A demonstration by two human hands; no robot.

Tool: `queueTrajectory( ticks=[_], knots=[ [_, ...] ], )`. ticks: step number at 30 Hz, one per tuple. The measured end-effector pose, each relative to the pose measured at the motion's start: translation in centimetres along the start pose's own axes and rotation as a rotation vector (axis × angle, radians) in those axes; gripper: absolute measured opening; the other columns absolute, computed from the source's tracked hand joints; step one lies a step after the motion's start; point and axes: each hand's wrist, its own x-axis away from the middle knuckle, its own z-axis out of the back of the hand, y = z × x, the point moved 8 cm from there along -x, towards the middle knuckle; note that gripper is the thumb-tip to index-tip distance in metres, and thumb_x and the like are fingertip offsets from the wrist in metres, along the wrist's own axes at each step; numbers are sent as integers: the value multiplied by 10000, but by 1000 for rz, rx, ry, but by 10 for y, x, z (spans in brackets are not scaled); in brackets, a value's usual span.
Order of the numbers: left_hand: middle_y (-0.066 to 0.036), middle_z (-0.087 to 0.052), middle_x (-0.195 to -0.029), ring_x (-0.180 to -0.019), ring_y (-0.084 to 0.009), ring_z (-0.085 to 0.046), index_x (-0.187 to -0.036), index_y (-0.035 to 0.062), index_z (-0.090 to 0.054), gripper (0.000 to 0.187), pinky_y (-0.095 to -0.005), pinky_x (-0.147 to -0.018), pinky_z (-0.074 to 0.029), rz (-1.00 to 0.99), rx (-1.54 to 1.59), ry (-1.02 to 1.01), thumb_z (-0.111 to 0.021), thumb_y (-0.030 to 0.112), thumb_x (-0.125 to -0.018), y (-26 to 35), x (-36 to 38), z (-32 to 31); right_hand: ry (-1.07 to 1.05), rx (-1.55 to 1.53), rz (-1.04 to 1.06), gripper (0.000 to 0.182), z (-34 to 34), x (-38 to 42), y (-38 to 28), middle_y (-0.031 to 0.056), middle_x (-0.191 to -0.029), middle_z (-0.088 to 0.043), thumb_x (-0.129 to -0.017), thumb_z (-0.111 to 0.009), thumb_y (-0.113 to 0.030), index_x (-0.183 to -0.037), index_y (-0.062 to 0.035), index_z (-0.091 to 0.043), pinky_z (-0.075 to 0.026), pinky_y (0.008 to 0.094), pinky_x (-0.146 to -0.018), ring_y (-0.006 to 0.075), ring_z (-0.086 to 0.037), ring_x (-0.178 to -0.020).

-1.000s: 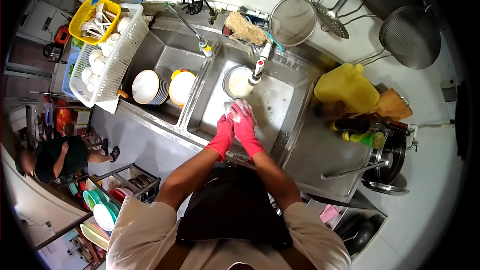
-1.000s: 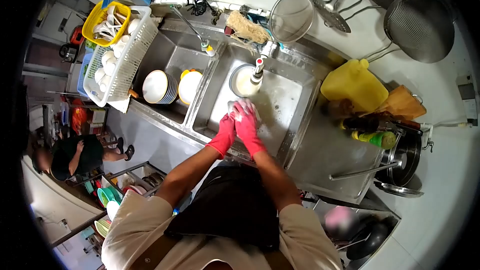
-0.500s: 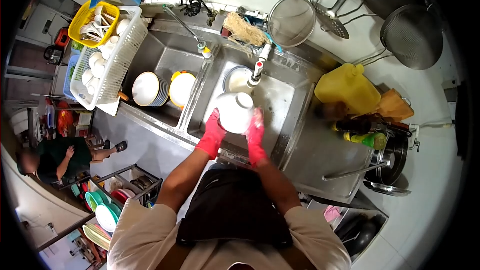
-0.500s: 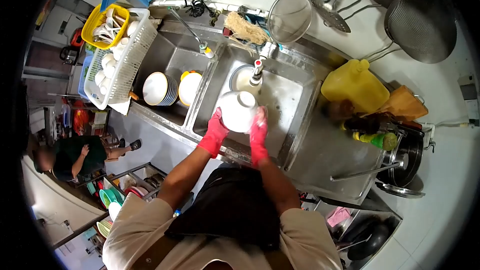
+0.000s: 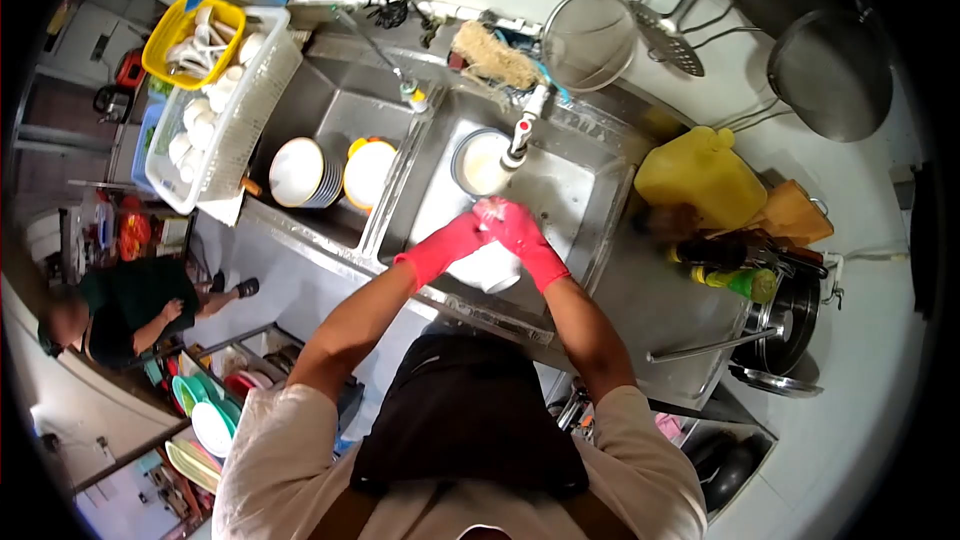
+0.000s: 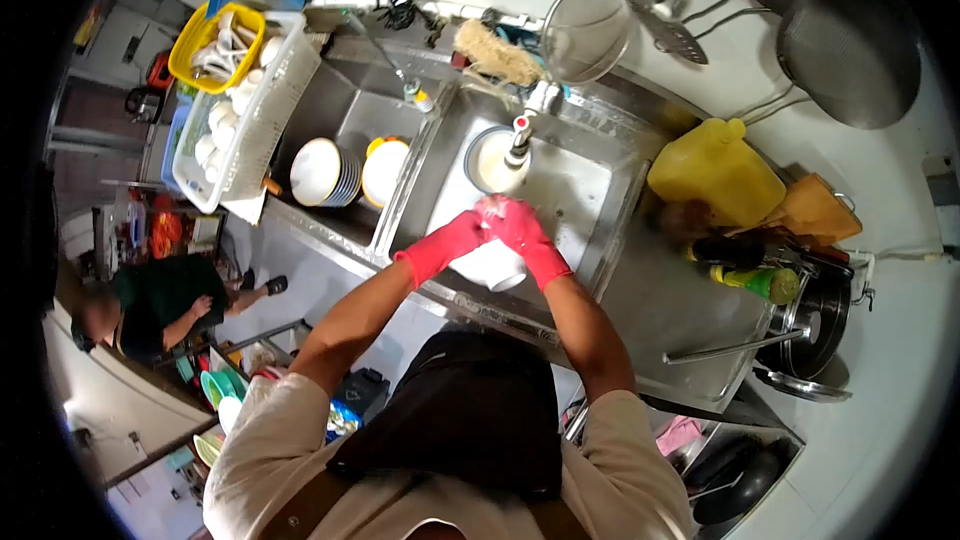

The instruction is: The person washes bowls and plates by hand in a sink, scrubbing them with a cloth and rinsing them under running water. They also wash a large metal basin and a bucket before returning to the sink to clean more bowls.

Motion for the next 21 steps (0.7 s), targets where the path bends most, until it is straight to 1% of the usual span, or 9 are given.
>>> queueTrajectory(
  ticks=[4,6,12,14,15,17,18,19,21],
  knots=[
    [-58,-630,-943,-860,-129,-527,-1082,-4,-588,306,-304,-763,-443,-44,-80,-223,-635,190,-851,-13,4,-17,193,-143,-67,418,17,2,22,156,-1033,-651,-850,-635,-242,-1071,109,-577,-468,278,-859,183,-623,-927],
    [-26,-628,-927,-847,-110,-524,-1090,9,-598,288,-284,-760,-438,64,-74,-339,-631,177,-859,-25,33,-12,233,-617,-97,248,29,8,49,65,-857,-632,-864,-622,-199,-947,34,-609,-486,275,-735,138,-596,-788],
    [-2,-627,-875,-799,-80,-522,-1095,12,-607,270,-244,-728,-427,88,126,-215,-623,155,-867,-10,53,-12,373,-716,-110,259,35,22,56,55,-734,-597,-866,-619,-274,-815,-20,-608,-461,294,-642,159,-580,-709],
    [-16,-628,-871,-803,-81,-519,-1087,4,-604,273,-251,-732,-427,39,92,-162,-622,159,-863,-21,45,-13,422,-42,83,177,24,25,53,46,-759,-625,-863,-620,-213,-833,-38,-627,-468,300,-624,158,-590,-696],
    [-35,-633,-845,-766,-84,-525,-1085,-9,-596,283,-262,-706,-439,5,35,-145,-623,158,-858,-8,48,-11,403,-45,95,177,15,27,33,46,-759,-625,-863,-620,-213,-833,-38,-627,-468,300,-624,158,-590,-696],
    [-38,-627,-788,-705,-89,-524,-1081,-17,-592,300,-270,-657,-447,-88,-58,-64,-634,169,-849,-10,38,-6,363,606,253,217,-6,35,-52,96,-787,-641,-852,-609,-282,-844,-69,-646,-483,354,-622,247,-616,-699],
    [-18,-612,-744,-658,-87,-516,-1067,-16,-599,301,-272,-615,-444,1,-133,-89,-639,191,-852,-12,40,-1,489,505,458,242,-8,36,-65,123,-806,-634,-834,-600,-345,-858,-112,-658,-485,403,-606,323,-609,-705],
    [-18,-612,-744,-658,-87,-516,-1067,-16,-599,301,-272,-615,-444,-1,-128,-84,-639,191,-852,-13,42,2,483,508,462,242,-9,33,-62,123,-806,-634,-834,-600,-345,-858,-112,-658,-485,403,-606,323,-609,-705],
    [3,-602,-741,-657,-81,-509,-1039,-11,-615,280,-268,-614,-439,-9,230,-141,-652,190,-848,-12,47,4,360,670,38,268,-5,14,-26,128,-790,-632,-835,-584,-368,-866,-112,-659,-474,418,-580,320,-608,-690]
  ],
)
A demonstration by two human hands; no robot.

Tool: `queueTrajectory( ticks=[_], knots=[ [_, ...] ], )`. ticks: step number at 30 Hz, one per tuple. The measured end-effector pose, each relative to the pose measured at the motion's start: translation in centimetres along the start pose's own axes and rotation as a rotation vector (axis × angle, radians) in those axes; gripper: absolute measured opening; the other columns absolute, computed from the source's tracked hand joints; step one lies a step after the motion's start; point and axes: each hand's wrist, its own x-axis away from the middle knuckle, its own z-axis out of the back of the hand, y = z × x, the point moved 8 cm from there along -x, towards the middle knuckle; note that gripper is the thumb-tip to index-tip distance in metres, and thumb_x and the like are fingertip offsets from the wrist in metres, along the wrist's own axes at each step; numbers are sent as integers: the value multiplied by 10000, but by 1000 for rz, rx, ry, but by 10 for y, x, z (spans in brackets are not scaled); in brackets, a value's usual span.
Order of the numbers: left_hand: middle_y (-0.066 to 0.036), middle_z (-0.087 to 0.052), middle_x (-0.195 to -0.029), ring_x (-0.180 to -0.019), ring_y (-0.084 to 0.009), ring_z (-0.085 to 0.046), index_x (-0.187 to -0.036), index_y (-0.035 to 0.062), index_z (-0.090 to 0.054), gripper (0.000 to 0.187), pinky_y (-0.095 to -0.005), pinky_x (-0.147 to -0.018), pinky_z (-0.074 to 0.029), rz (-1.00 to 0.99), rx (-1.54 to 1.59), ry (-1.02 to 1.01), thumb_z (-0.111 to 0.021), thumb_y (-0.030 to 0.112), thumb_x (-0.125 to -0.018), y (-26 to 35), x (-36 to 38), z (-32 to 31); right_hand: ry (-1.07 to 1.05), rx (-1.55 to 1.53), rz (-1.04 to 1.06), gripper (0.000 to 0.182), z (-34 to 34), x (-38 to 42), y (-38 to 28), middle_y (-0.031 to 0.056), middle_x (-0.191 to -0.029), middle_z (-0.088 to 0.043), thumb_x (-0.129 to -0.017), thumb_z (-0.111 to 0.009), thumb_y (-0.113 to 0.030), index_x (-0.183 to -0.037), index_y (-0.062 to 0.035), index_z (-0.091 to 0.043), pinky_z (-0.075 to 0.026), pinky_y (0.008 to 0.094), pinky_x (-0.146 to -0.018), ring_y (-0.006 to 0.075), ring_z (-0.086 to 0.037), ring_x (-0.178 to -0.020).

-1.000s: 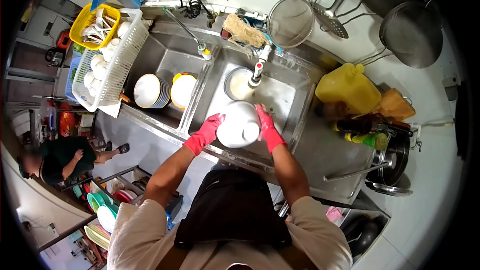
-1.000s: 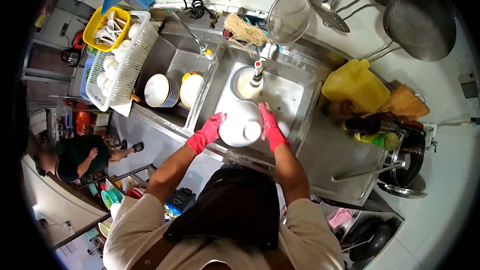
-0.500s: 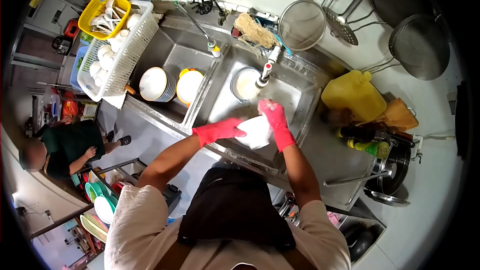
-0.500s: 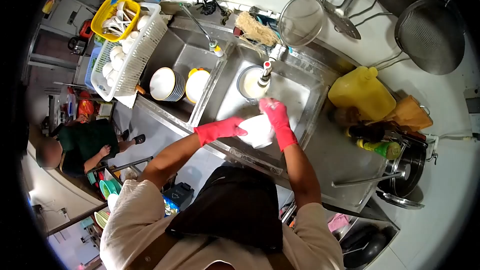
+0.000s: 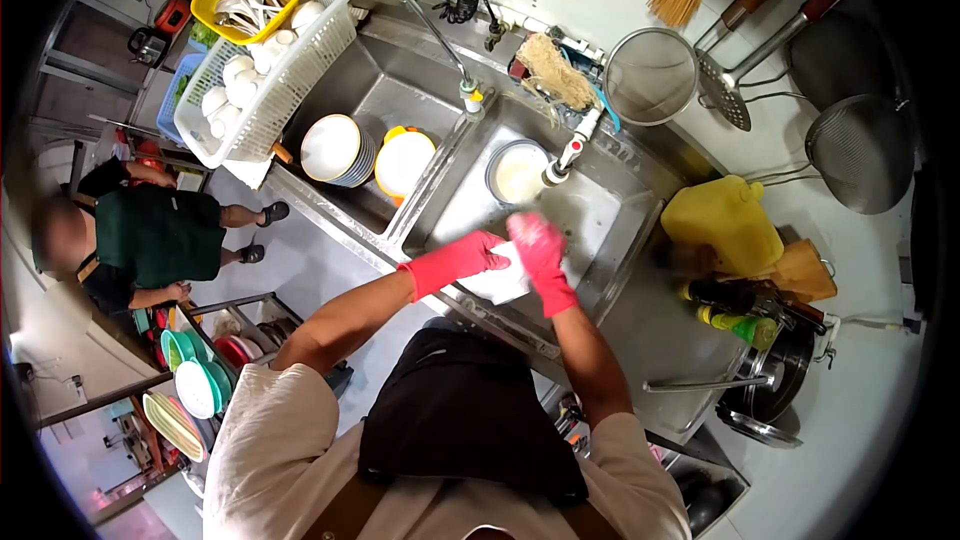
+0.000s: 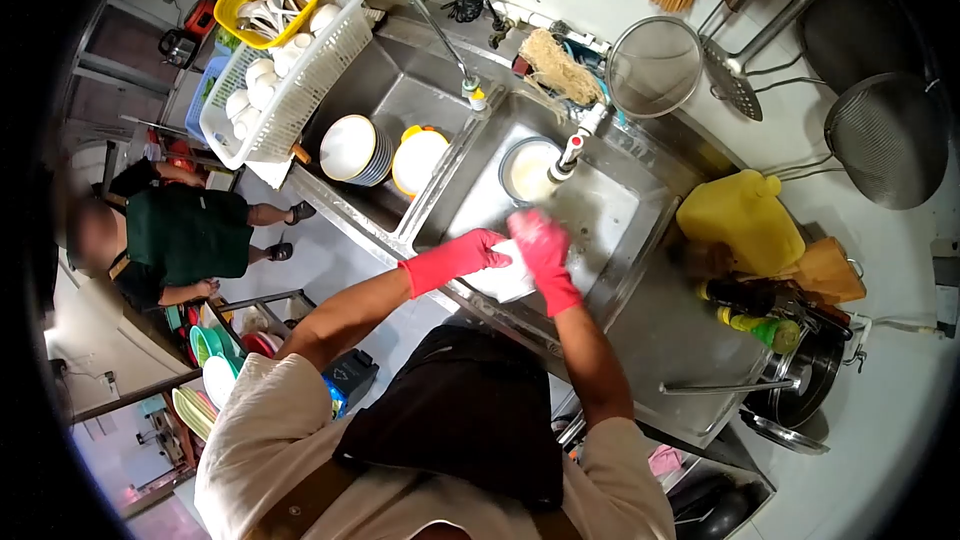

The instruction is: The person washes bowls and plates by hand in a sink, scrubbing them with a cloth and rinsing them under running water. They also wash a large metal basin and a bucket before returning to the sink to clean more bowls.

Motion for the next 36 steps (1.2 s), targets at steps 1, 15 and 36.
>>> queueTrajectory(
  ticks=[1,15,36],
  knots=[
    [16,-610,-771,-672,-73,-515,-1022,4,-634,239,-260,-625,-440,42,-135,49,-659,161,-844,-8,5,12,-60,82,31,297,-13,-8,19,162,-808,-636,-837,-571,-379,-892,-99,-653,-486,426,-607,329,-614,-702],
    [-12,-653,-905,-812,-88,-586,-1052,4,-619,225,-258,-763,-471,-103,316,238,-602,-10,-828,-16,2,48,225,-416,220,290,7,19,-71,97,-1206,-560,-853,-614,-194,-1127,-100,-619,-392,349,-960,246,-550,-1103],
    [-7,-631,-963,-851,-79,-545,-1109,-31,-585,254,-233,-786,-432,-390,132,591,-548,10,-861,55,60,95,-292,-1707,-843,297,-105,19,-20,142,-990,-598,-950,-432,-345,-1051,-71,-485,-545,414,-622,295,-625,-795]
  ],
)
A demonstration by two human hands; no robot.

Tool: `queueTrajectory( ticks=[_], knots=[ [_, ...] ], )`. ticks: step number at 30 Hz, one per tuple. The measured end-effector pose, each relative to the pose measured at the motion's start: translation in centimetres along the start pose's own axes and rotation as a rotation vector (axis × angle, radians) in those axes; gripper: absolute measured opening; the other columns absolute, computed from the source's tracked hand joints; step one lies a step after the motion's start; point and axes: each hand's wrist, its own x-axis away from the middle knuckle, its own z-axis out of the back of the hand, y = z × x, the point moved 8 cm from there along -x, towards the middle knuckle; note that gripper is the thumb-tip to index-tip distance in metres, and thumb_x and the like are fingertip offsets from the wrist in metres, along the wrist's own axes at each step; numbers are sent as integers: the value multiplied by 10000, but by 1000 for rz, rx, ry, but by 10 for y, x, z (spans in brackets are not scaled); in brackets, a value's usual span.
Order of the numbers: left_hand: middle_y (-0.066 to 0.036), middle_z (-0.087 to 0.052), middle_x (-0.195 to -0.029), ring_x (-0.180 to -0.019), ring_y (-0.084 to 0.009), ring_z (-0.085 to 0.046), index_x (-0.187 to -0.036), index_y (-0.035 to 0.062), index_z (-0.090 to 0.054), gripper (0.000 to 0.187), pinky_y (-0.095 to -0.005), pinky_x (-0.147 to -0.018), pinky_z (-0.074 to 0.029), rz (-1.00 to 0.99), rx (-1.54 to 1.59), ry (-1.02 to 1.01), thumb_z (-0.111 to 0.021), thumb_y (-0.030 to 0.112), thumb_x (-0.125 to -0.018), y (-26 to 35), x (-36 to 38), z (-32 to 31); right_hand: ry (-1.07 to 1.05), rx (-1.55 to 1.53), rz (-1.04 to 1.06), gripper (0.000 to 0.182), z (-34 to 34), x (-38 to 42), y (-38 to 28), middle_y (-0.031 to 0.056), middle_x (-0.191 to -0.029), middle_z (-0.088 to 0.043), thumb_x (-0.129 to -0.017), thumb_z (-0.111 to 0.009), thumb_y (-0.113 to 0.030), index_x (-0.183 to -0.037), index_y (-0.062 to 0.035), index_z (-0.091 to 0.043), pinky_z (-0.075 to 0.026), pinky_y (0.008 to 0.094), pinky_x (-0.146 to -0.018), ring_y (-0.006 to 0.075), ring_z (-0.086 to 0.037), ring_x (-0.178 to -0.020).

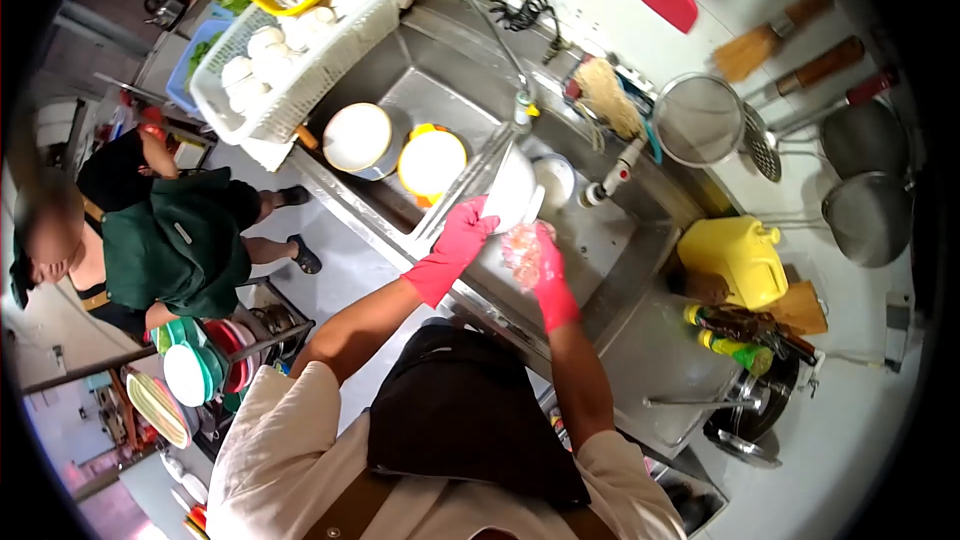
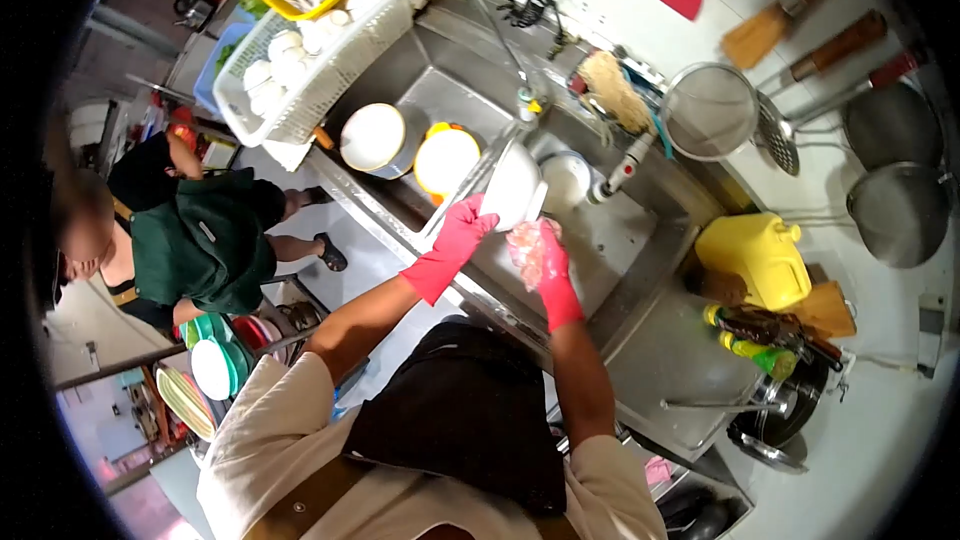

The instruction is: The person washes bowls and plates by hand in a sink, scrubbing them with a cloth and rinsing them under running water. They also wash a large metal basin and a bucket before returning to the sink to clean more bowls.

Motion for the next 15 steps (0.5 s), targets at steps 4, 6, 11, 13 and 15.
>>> queueTrajectory(
  ticks=[4,6,11,13,15],
  knots=[
    [-51,-653,-946,-863,-120,-582,-1149,-29,-564,300,-270,-790,-452,-147,-126,211,-528,10,-854,24,-9,54,-77,35,49,265,19,6,-19,110,-1003,-591,-941,-462,-317,-1083,-95,-485,-540,406,-678,282,-614,-839],
    [-195,-653,-849,-756,-251,-641,-1128,-22,-583,310,-338,-725,-485,-202,-491,392,-556,92,-841,8,-17,106,-19,142,155,270,74,-13,-18,102,-1001,-590,-936,-476,-316,-1094,-97,-489,-536,401,-693,277,-609,-851],
    [-159,-646,-815,-742,-341,-625,-1126,77,-579,339,-439,-657,-496,-191,-1266,482,-485,66,-800,20,-58,186,218,93,190,279,104,25,-28,88,-979,-581,-916,-509,-313,-1091,-97,-494,-517,397,-674,251,-600,-813],
    [-155,-648,-854,-766,-349,-623,-1133,86,-568,325,-439,-669,-497,-119,-1392,504,-479,84,-820,-6,-79,223,240,116,131,289,114,31,-23,84,-968,-578,-910,-514,-326,-1093,-104,-487,-512,397,-670,247,-595,-801],
    [-155,-650,-875,-790,-351,-625,-1136,90,-565,316,-437,-687,-498,-67,-1430,497,-475,101,-833,-21,-87,249,270,136,70,299,125,36,-16,79,-958,-575,-905,-518,-338,-1095,-110,-481,-507,398,-667,243,-590,-790]
  ],
)
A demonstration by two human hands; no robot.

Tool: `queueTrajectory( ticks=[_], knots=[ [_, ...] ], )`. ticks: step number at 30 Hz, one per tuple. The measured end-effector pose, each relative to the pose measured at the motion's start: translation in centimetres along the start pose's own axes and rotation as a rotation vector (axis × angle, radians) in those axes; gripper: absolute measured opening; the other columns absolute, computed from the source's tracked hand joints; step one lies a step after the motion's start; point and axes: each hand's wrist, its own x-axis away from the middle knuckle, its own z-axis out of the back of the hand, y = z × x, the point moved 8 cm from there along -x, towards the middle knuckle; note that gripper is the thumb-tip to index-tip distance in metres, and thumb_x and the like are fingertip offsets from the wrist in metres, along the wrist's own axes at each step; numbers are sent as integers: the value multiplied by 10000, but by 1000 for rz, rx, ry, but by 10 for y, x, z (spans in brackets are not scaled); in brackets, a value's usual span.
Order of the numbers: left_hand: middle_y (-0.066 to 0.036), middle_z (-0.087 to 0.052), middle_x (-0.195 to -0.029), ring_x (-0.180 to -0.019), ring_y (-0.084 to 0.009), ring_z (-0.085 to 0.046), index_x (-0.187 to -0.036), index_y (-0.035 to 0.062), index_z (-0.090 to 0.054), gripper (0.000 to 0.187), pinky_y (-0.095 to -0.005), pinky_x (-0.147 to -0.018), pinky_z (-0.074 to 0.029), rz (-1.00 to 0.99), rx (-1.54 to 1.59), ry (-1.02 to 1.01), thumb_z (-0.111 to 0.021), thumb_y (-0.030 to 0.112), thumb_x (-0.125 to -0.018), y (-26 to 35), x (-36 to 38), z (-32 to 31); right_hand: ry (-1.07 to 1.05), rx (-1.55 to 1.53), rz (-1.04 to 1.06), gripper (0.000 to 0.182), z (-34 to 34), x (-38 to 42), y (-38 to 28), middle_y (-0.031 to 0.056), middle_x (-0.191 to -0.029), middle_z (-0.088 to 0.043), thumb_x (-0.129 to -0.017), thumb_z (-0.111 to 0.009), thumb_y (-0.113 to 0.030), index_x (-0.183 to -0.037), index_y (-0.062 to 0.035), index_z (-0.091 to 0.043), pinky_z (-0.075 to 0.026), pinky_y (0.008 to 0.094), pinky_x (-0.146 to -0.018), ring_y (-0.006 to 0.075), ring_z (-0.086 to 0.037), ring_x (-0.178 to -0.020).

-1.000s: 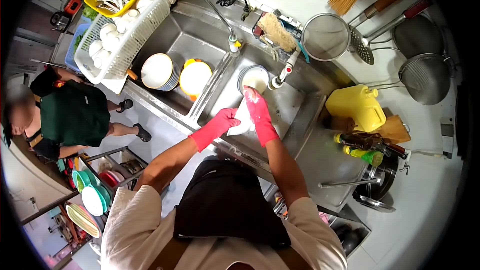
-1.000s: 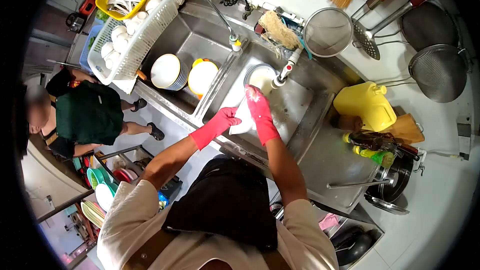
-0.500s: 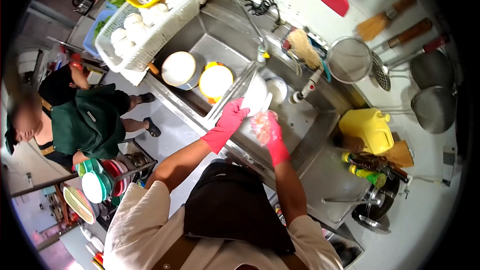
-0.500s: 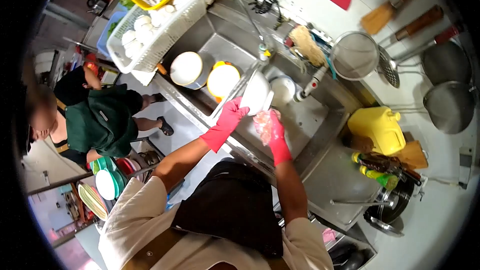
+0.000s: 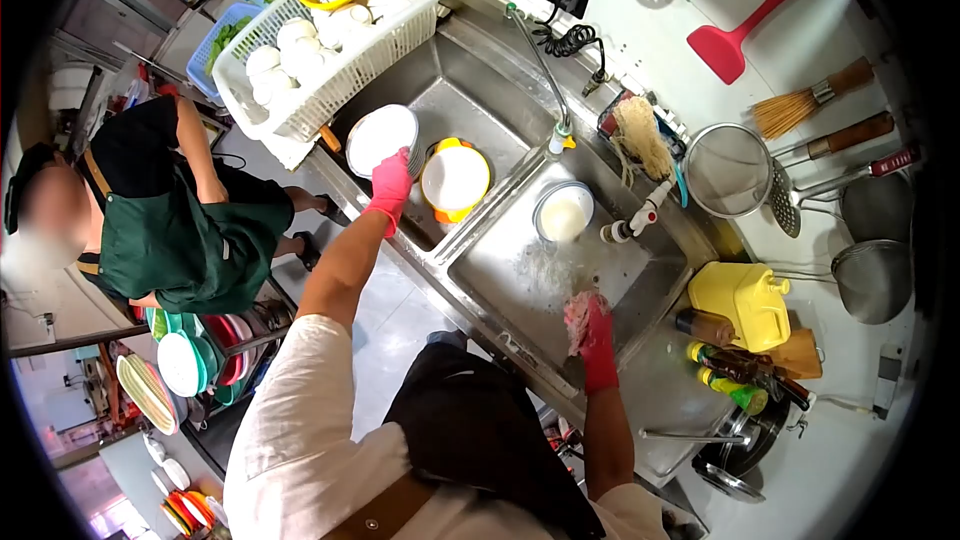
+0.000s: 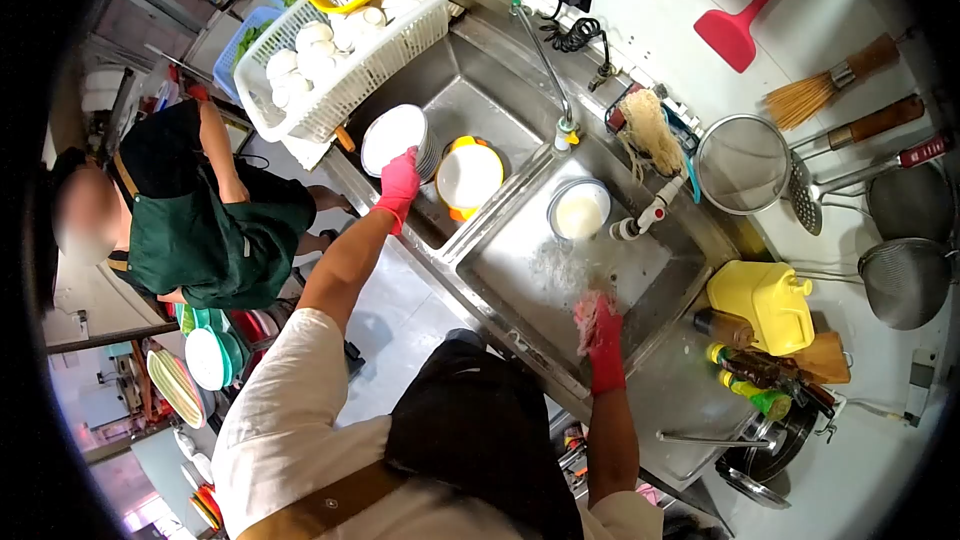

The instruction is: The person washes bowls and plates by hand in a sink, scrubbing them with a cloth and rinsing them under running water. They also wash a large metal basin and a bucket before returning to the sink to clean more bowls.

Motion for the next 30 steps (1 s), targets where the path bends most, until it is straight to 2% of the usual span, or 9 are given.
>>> queueTrajectory(
  ticks=[3,6,9,11,14,16,23,28,30],
  knots=[
    [-166,-633,-1027,-935,-357,-606,-1176,100,-543,322,-406,-838,-474,119,-45,-268,-431,159,-879,-11,-1,-16,4,115,-84,383,13,3,5,77,-1150,-553,-912,-531,-315,-1232,-116,-460,-490,417,-806,271,-597,-933],
    [-170,-563,-1186,-1050,-352,-545,-1216,67,-519,355,-380,-1002,-363,-73,51,219,-426,163,-887,21,-3,-16,-27,39,31,331,20,-5,7,83,-1001,-596,-886,-555,-351,-1101,-108,-490,-502,411,-676,265,-613,-842],
    [-173,-617,-1072,-970,-342,-583,-1063,45,-612,257,-374,-907,-438,150,1361,4,-476,140,-867,113,24,-7,62,44,-29,328,30,-7,12,84,-1025,-611,-890,-562,-314,-1135,-103,-508,-514,417,-685,266,-624,-849],
    [-187,-642,-964,-892,-334,-611,-985,30,-640,219,-371,-822,-477,-259,580,-48,-504,166,-878,184,61,-15,73,32,-48,325,36,-7,15,92,-1074,-613,-896,-560,-284,-1162,-100,-524,-526,417,-692,269,-632,-869],
    [-177,-650,-952,-871,-332,-626,-992,51,-640,272,-379,-802,-479,-123,729,-255,-592,277,-850,218,99,-143,47,-29,-10,312,43,-12,15,95,-1083,-619,-899,-567,-270,-1158,-99,-536,-533,417,-712,279,-632,-900],
    [-195,-647,-948,-909,-367,-610,-992,38,-641,410,-399,-819,-466,261,584,-750,-593,412,-832,227,129,-232,99,-42,31,307,43,-5,9,99,-1060,-626,-897,-571,-272,-1142,-89,-546,-537,409,-704,275,-636,-893],
    [-98,-607,-730,-585,-193,-572,-935,-21,-598,388,-346,-491,-443,972,1152,-539,-605,356,-847,202,167,-450,218,-35,47,301,65,37,-3,119,-970,-644,-903,-564,-265,-1102,-39,-554,-556,351,-643,261,-657,-817],
    [-133,-619,-721,-570,-248,-606,-917,-25,-606,320,-369,-508,-476,634,788,-508,-614,273,-800,202,187,-374,225,-45,47,328,90,41,0,117,-1021,-632,-906,-556,-269,-1130,-30,-541,-550,378,-701,267,-643,-885],
    [-239,-634,-874,-859,-399,-609,-905,-10,-625,299,-455,-710,-492,249,701,-560,-573,252,-771,216,184,-334,247,-2,12,334,90,42,-4,113,-1051,-624,-908,-554,-274,-1137,-32,-540,-542,385,-737,267,-635,-914]
  ],
)
